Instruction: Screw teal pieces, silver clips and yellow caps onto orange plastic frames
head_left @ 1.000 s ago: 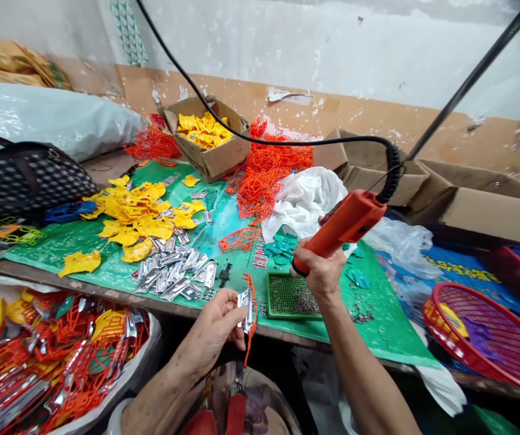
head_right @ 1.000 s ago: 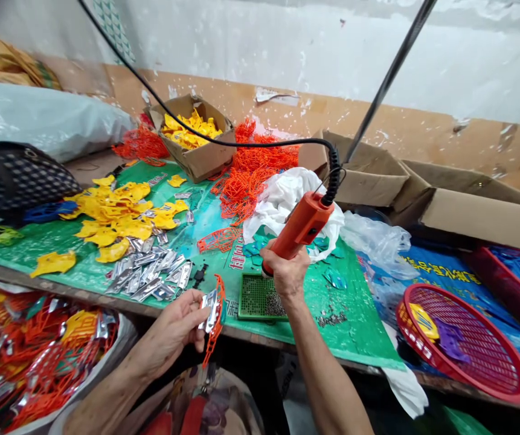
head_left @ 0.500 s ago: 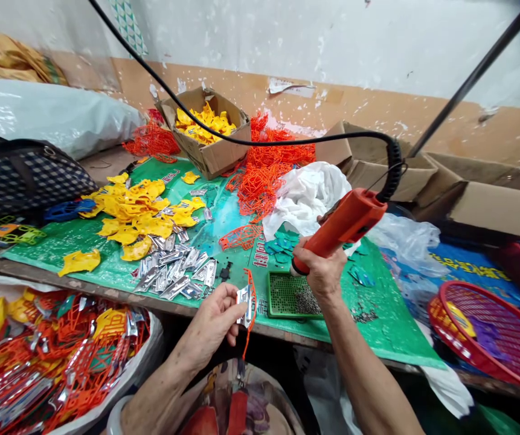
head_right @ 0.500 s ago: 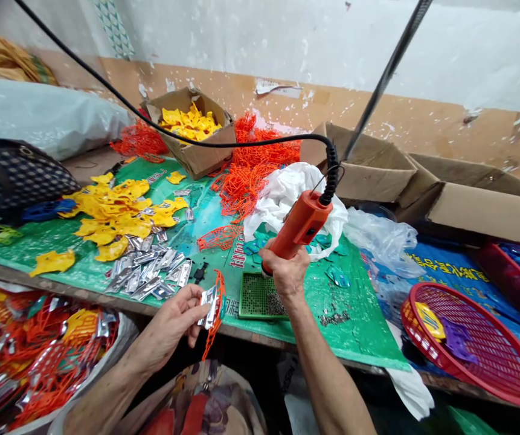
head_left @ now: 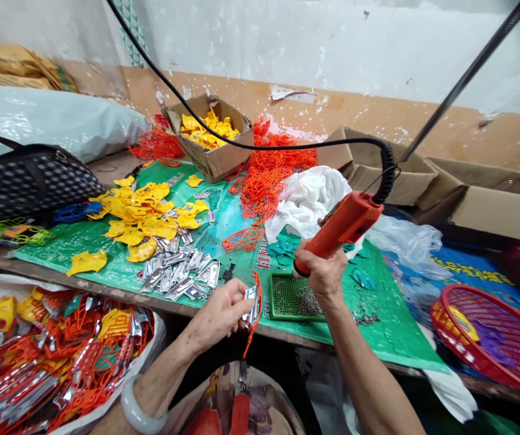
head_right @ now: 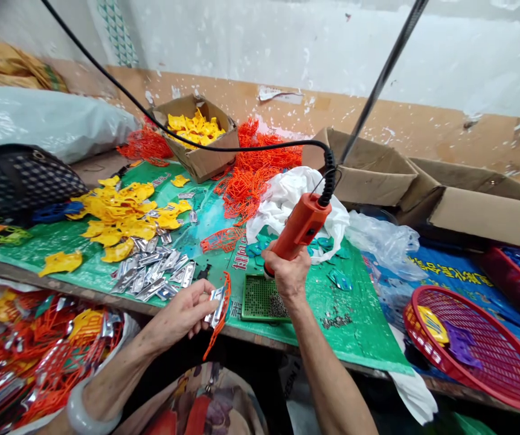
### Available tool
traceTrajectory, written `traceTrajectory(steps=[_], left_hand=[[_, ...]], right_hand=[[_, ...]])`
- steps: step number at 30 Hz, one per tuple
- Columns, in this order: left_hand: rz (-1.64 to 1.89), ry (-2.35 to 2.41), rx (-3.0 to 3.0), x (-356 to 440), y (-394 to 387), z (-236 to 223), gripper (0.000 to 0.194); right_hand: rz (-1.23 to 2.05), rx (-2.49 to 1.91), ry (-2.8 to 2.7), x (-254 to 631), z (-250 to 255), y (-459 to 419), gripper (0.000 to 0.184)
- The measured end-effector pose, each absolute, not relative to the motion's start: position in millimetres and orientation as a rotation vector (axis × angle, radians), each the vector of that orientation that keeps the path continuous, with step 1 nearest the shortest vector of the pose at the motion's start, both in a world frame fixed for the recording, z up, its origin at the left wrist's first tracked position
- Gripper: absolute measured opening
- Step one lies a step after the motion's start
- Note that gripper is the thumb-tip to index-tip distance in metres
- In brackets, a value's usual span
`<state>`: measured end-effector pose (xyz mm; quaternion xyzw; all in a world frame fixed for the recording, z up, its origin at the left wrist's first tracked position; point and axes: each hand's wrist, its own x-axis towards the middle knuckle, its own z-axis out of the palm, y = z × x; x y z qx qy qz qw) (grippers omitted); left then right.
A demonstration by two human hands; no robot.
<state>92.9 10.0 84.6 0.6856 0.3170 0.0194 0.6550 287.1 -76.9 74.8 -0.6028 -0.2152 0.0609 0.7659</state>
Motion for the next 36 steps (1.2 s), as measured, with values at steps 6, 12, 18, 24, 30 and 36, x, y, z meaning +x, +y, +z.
traceTrajectory(steps=[6,12,18,24,30,36], left_hand=[[0.080,0.701,1.529,98,10,85,0.017],[0.101,0.702,1.529,100,10,81,0.015],[0.130,0.614,1.416,99,6,83,0.016],[0.159,0.597,1.419,99,6,83,0.017],[0.182,0.607,1.452,99,6,81,0.017],[0.192,0.582,1.465,99,6,76,0.020]], right_hand=[[0.134,-1.266,-0.456,285,94,-84,0.020],[0.349,-1.070,-0.568,244,141,-98,0.007],[0.512,-1.041,-0.670,208,149,-101,0.007],[0.557,-1.097,-0.680,201,142,-93,0.007],[0.585,-1.126,-0.713,201,138,-87,0.007],[0.572,-1.168,-0.748,200,135,-86,0.007]])
